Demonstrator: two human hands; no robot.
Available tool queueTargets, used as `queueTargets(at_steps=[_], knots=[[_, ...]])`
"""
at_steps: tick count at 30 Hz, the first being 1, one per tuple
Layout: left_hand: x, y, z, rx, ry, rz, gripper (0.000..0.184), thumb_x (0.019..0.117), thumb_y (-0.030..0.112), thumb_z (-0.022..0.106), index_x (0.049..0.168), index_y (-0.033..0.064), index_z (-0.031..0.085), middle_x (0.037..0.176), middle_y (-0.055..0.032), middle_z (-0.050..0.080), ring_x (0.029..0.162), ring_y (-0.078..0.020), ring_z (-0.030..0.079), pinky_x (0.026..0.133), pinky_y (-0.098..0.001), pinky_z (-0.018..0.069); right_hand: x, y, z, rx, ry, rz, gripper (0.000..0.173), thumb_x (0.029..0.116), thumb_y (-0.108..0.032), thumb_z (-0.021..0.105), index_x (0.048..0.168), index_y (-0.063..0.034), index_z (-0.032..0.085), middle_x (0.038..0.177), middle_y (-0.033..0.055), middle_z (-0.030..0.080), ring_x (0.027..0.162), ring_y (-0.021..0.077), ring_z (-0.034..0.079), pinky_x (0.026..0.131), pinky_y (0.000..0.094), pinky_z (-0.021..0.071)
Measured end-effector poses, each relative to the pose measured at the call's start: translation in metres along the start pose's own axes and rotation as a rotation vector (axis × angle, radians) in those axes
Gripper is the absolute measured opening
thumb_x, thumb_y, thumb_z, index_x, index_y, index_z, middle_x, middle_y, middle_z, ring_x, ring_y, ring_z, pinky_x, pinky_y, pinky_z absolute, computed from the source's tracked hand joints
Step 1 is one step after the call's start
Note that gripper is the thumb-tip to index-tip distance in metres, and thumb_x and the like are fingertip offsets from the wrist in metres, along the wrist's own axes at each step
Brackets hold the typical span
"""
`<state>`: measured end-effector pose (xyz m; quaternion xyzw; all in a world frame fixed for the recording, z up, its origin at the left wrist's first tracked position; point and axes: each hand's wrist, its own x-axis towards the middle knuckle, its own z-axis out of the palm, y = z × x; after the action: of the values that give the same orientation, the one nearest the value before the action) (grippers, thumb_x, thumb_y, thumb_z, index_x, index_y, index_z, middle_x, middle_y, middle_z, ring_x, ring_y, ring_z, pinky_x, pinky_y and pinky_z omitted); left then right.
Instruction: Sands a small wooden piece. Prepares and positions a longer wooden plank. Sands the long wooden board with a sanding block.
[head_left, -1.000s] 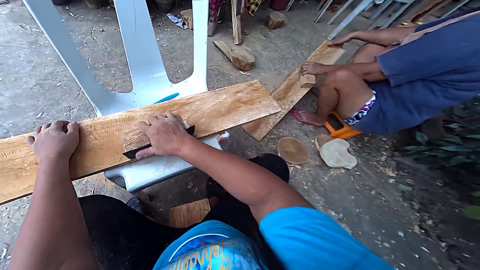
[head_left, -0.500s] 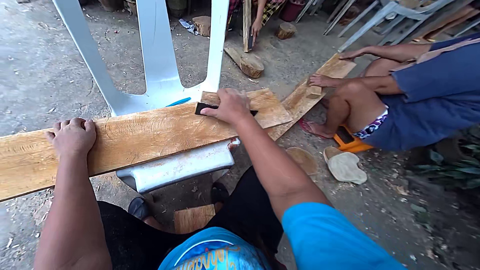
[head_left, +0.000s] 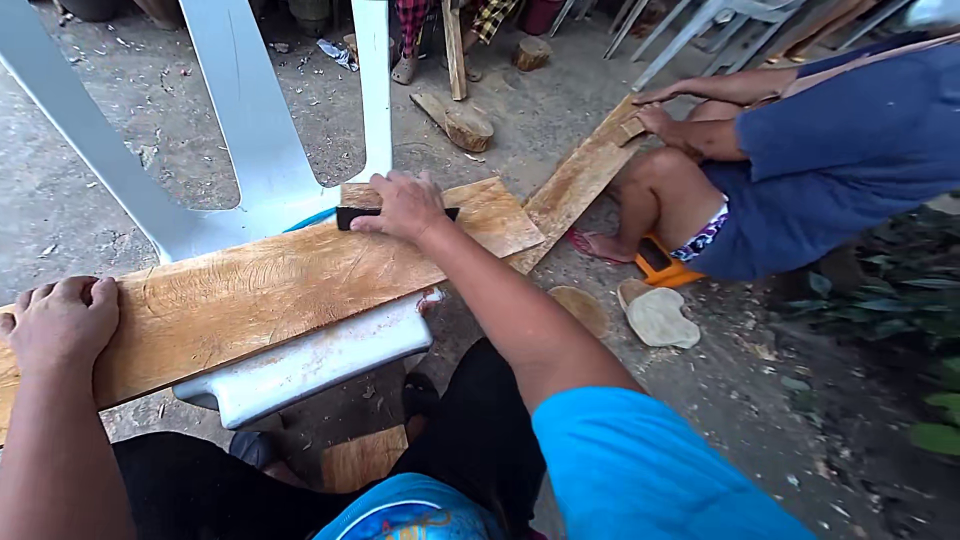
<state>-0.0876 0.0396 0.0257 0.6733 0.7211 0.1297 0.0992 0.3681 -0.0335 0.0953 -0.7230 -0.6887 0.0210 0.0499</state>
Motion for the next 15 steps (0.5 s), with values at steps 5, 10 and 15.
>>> queueTargets(at_steps=[5, 10, 15], knots=[[0.0, 0.004, 0.0, 0.007, 0.018, 0.006, 0.06, 0.1066, 0.048, 0.031, 0.127, 0.0022, 0.064, 0.137, -0.0303, 0.058, 0.139, -0.0508, 0.043, 0.109, -0.0768, 0.0246, -0.004, 0.142, -0.004, -0.023, 0.032, 0.408, 0.092, 0.082, -0.082, 0.061, 0.14, -0.0109, 0.059, 0.138, 0.0215, 0.063, 0.129, 0.0423, 0.059, 0.11, 0.0725, 0.0334], [-0.007, 0.019, -0.007, 0.012, 0.017, 0.019, 0.056, 0.1083, 0.042, 0.034, 0.124, -0.0022, 0.064, 0.138, -0.0329, 0.056, 0.141, -0.0527, 0.039, 0.11, -0.0769, 0.0225, -0.007, 0.152, -0.007, 0.005, 0.006, 0.416, 0.091, 0.0824, -0.079, 0.065, 0.138, -0.0068, 0.06, 0.134, 0.0249, 0.064, 0.127, 0.045, 0.06, 0.106, 0.0719, 0.039], [-0.014, 0.027, -0.014, 0.028, 0.008, 0.016, 0.058, 0.1093, 0.044, 0.034, 0.125, -0.0024, 0.064, 0.138, -0.0331, 0.056, 0.141, -0.0526, 0.039, 0.11, -0.0773, 0.0219, -0.01, 0.031, 0.01, 0.02, 0.058, -0.04, 0.088, 0.0771, -0.08, 0.068, 0.122, -0.0053, 0.068, 0.12, 0.0197, 0.07, 0.117, 0.0385, 0.065, 0.103, 0.0639, 0.0435]])
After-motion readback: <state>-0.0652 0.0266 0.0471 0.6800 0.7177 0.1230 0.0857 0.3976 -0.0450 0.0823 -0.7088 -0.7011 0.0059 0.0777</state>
